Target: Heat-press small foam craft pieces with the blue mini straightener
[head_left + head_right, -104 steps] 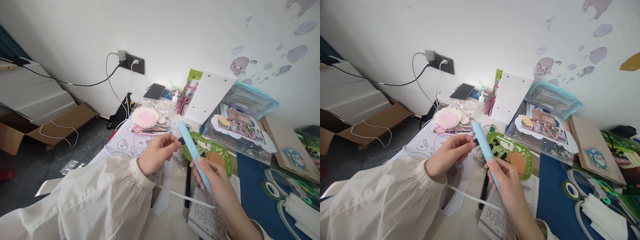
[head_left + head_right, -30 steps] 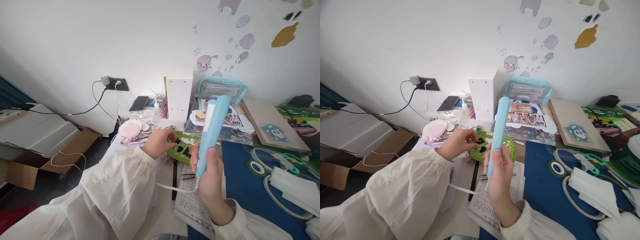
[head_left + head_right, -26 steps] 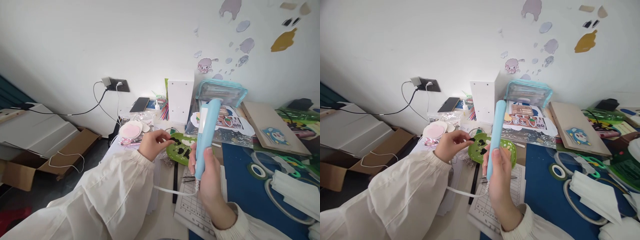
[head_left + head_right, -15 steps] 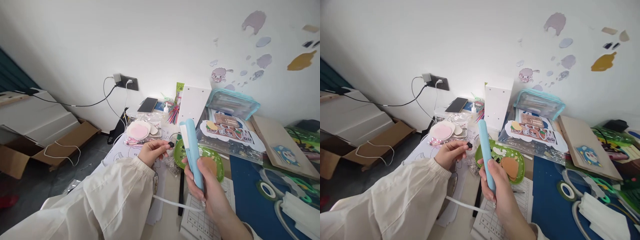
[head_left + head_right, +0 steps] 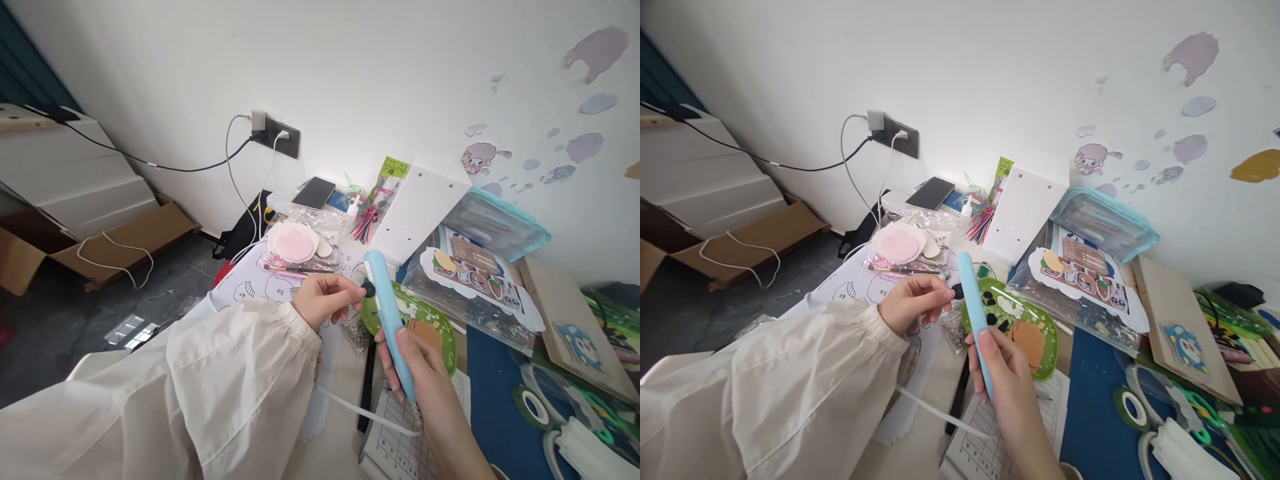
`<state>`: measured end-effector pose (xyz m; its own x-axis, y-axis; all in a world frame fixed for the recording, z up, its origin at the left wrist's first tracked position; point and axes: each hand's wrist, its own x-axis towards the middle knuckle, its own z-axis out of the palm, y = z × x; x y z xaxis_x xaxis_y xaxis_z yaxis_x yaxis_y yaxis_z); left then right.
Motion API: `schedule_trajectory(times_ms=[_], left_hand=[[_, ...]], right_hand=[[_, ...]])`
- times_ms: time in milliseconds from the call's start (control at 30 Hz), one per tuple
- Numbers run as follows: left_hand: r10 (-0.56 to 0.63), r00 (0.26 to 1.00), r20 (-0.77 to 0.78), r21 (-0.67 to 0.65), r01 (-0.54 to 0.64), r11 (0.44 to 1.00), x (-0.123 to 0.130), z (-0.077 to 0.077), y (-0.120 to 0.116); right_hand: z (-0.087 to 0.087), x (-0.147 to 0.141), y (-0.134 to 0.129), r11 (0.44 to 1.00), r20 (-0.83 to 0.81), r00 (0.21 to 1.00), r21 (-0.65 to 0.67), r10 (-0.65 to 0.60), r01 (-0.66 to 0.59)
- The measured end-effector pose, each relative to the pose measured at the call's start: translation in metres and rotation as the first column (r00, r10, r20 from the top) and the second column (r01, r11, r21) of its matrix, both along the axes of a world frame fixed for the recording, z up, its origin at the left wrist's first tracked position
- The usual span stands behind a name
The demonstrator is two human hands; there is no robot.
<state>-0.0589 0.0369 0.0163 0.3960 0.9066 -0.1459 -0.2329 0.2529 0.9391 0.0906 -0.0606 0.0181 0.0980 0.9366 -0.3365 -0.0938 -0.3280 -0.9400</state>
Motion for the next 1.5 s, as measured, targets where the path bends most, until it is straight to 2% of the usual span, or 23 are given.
schedule_trajectory(times_ms=[300,533,600,733,800,967,1067,1167,1300,1433,1500], left_hand=[[-0.021,0.998,-0.053,0.061,0.024,0.998,-0.002,-0.001,-0.001],[-0.027,0.999,-0.026,0.076,0.029,0.997,-0.001,0.003,-0.003],[-0.025,0.999,-0.025,0.079,0.027,0.997,-0.002,0.003,-0.002],[-0.011,0.999,-0.046,0.085,0.015,0.996,-0.005,0.003,0.0],[-0.017,0.998,-0.064,0.093,0.023,0.995,-0.006,0.003,0.001],[-0.043,0.995,-0.09,0.094,0.051,0.994,-0.006,0.002,0.001],[-0.042,0.995,-0.095,0.101,0.051,0.994,-0.006,0.0,0.001],[-0.001,0.995,-0.102,0.174,0.018,0.985,-0.006,-0.001,0.001],[0.127,0.975,-0.182,0.393,-0.046,0.918,-0.006,0.001,-0.002],[0.312,0.916,-0.251,0.65,-0.08,0.756,-0.008,0.005,-0.01],[0.37,0.893,-0.257,0.725,-0.075,0.685,-0.009,0.005,-0.013]], right_hand=[[0.001,0.001,0.0,1.0,0.077,0.997,0.008,0.025,-0.026],[0.0,0.002,-0.002,1.0,0.104,0.994,0.013,0.018,-0.02],[0.001,0.004,-0.002,0.999,0.113,0.993,0.037,-0.014,0.01],[0.007,0.011,0.0,0.981,0.141,0.974,0.107,-0.178,0.164],[0.01,0.013,0.001,0.974,0.153,0.967,0.127,-0.204,0.186],[0.01,0.008,0.003,0.996,0.121,0.992,0.084,-0.027,0.017],[0.01,0.004,0.001,0.997,0.114,0.993,0.073,-0.032,0.023],[0.01,0.003,0.0,0.997,0.103,0.994,0.075,-0.041,0.034],[0.009,0.005,0.0,0.998,0.051,0.999,0.055,-0.012,0.01],[0.007,0.007,0.001,0.999,-0.025,1.0,0.036,0.007,-0.006],[0.007,0.007,0.001,0.999,-0.044,0.999,0.037,0.006,-0.004]])
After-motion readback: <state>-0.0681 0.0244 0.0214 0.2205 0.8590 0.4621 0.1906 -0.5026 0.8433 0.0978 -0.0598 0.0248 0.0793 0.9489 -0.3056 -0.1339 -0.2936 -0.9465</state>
